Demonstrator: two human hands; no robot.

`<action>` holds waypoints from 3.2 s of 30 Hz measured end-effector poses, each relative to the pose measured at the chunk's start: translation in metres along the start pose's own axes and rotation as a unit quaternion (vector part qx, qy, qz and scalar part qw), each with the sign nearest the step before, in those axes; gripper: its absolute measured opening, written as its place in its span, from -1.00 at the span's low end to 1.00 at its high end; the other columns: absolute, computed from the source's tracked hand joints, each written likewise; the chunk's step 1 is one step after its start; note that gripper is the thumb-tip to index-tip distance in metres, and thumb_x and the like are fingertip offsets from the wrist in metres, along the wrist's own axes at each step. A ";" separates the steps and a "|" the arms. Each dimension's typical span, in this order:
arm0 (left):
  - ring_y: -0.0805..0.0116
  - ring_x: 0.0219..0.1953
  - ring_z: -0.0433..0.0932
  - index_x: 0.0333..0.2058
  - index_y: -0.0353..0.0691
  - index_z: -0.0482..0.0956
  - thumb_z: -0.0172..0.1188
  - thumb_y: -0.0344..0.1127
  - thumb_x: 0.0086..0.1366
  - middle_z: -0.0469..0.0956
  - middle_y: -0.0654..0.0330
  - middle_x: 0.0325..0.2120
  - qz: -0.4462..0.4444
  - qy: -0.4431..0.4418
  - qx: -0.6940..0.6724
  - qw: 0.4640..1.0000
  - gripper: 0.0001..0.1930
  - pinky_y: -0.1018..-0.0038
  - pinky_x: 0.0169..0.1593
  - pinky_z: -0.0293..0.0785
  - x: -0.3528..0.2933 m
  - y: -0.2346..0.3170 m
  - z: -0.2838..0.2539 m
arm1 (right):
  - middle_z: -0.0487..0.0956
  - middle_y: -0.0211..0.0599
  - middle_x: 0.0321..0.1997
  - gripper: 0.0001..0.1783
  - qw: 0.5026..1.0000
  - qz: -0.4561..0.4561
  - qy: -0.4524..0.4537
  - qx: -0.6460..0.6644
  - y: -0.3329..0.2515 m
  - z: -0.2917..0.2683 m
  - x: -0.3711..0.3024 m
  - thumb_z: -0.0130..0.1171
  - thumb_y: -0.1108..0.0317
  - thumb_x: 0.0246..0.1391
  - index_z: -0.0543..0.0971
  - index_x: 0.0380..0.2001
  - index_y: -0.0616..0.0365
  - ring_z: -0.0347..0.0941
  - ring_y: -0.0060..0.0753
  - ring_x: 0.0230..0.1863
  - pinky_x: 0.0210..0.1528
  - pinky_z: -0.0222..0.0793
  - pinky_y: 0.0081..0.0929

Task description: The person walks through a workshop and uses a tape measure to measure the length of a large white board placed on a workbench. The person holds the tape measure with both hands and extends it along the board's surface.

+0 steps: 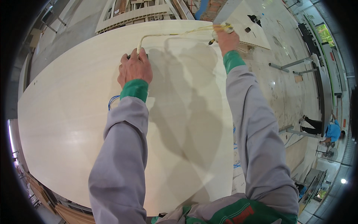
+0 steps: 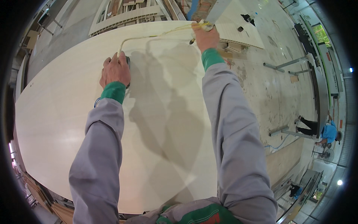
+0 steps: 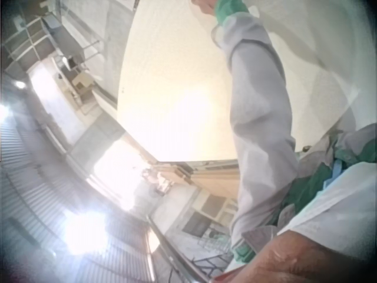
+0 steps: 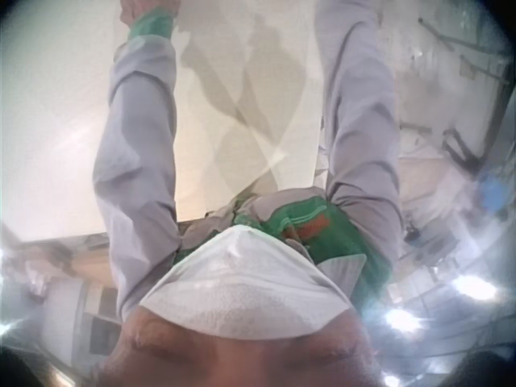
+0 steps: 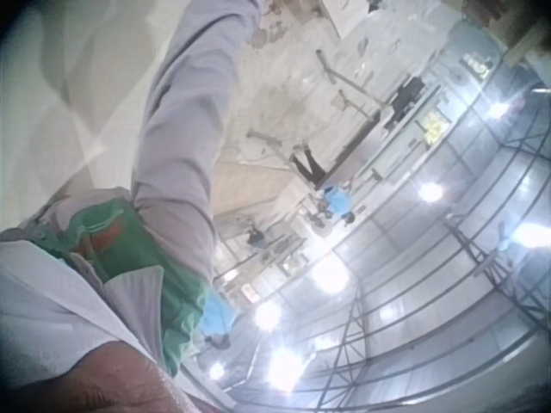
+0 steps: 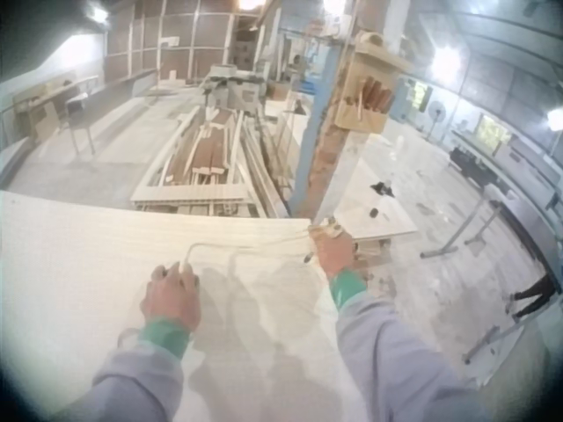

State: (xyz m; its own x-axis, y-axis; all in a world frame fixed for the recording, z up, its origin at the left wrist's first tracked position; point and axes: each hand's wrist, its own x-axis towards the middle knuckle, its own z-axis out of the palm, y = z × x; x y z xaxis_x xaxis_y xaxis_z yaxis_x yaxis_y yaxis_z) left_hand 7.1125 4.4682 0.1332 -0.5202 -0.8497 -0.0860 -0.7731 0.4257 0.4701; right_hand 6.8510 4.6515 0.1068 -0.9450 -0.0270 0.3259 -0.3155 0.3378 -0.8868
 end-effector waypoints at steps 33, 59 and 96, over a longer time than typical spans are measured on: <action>0.09 0.46 0.37 0.36 0.19 0.53 -0.27 0.27 0.55 0.41 0.09 0.42 -0.008 -0.005 0.044 0.999 -0.37 0.05 0.47 0.23 0.036 0.011 -0.005 | 0.75 -0.40 -0.19 -0.54 0.983 -0.048 -0.014 0.176 -0.007 0.036 0.070 0.64 0.12 0.01 0.76 -0.10 0.17 0.60 -0.50 -0.25 -0.15 0.54 -0.42; -0.04 0.14 0.61 0.25 0.01 0.56 0.54 -0.01 0.07 0.54 0.06 0.22 0.527 -0.159 0.089 0.830 -0.26 0.03 0.14 0.53 -0.226 -0.252 -0.138 | 0.71 -0.30 -0.29 -0.62 0.982 0.010 0.061 -0.179 -0.134 -0.360 -0.433 0.59 0.32 -0.01 0.63 -0.18 0.17 0.62 -0.45 -0.29 -0.14 0.56 -0.43; 0.01 0.08 0.62 0.20 -0.07 0.51 0.70 -0.06 -0.15 0.61 0.13 0.09 0.501 -0.240 0.045 0.830 -0.11 0.10 0.12 0.53 -0.361 -0.500 -0.247 | 0.75 -0.22 -0.21 -0.76 0.981 0.183 -0.066 -0.004 -0.196 -0.257 -0.715 0.38 0.47 0.17 0.57 -0.14 0.23 0.70 -0.44 -0.13 -0.07 0.64 -0.44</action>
State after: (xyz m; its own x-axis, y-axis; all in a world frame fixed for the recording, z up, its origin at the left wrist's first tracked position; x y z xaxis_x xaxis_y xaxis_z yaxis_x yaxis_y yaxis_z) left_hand 7.7768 4.4852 0.1463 -0.9866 0.1581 -0.0411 0.1229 0.8843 0.4504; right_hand 7.6104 4.8460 0.1319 -0.9980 -0.0239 -0.0585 0.0462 0.3551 -0.9337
